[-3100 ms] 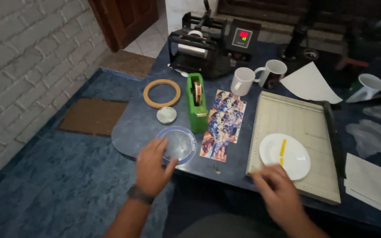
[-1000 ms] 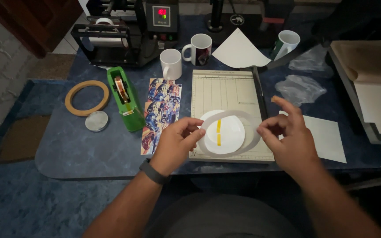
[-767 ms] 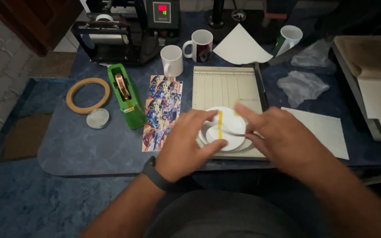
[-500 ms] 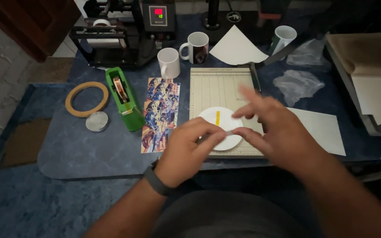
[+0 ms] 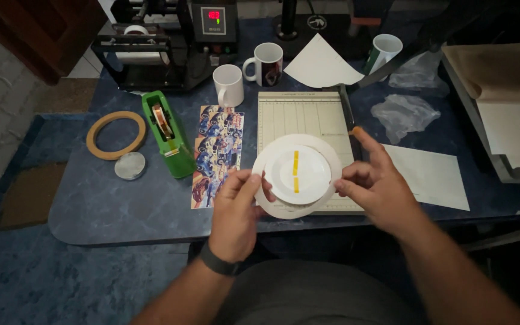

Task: The person applies a printed design to a white mug by wrapping it around the surface and smoothing it down. They also handle a paper plate with yellow tape and use a heat press machine to process a mug.

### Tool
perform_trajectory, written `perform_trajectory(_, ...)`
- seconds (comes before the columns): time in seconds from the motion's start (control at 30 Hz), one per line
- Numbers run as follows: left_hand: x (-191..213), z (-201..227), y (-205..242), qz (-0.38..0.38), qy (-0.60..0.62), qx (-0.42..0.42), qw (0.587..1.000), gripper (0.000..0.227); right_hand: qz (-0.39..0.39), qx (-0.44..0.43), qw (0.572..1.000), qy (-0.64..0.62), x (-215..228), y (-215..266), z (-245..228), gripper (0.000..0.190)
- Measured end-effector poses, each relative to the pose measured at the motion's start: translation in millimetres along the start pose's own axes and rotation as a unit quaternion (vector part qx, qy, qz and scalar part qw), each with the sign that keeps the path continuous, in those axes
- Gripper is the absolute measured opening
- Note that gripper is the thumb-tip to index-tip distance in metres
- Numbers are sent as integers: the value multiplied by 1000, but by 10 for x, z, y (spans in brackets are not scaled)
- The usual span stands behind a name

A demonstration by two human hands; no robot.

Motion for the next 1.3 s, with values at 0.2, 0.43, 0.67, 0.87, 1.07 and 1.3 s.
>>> perform_trajectory(0.2,16,220,27,-15,-146,-73,987,21,-1,10,988,154,-73,44,-354,105)
perform_trajectory(0.43,16,295,-11,-38,-251,-117,960,15,13,36,975,220,-52,47,-553,103)
perform_trajectory(0.67,-145,380,-17,-85,-330,-127,931,16,-15,-4,952,304,-73,-27,-679,99)
perform_trajectory(0.87,-86,166,-272,-72,-419,-96,900,22,-49,-59,934,349,-109,-288,-486,97)
perform_trajectory(1.07,-57,39,-519,-63,-547,-79,831,26,-53,-112,914,387,-107,-623,-51,90)
perform_trajectory(1.3,-66,21,-652,-66,-597,-54,798,34,-82,-98,883,452,-227,-790,168,85)
Point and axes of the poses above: each hand's wrist, its own y-axis away from the middle knuckle, its own x-axis out of the back of the hand, z = x × y, the point moved 6 cm from there along -y, towards the middle knuckle, and after that the axes turned 11 degrees about -y, right-handed, at the moved point
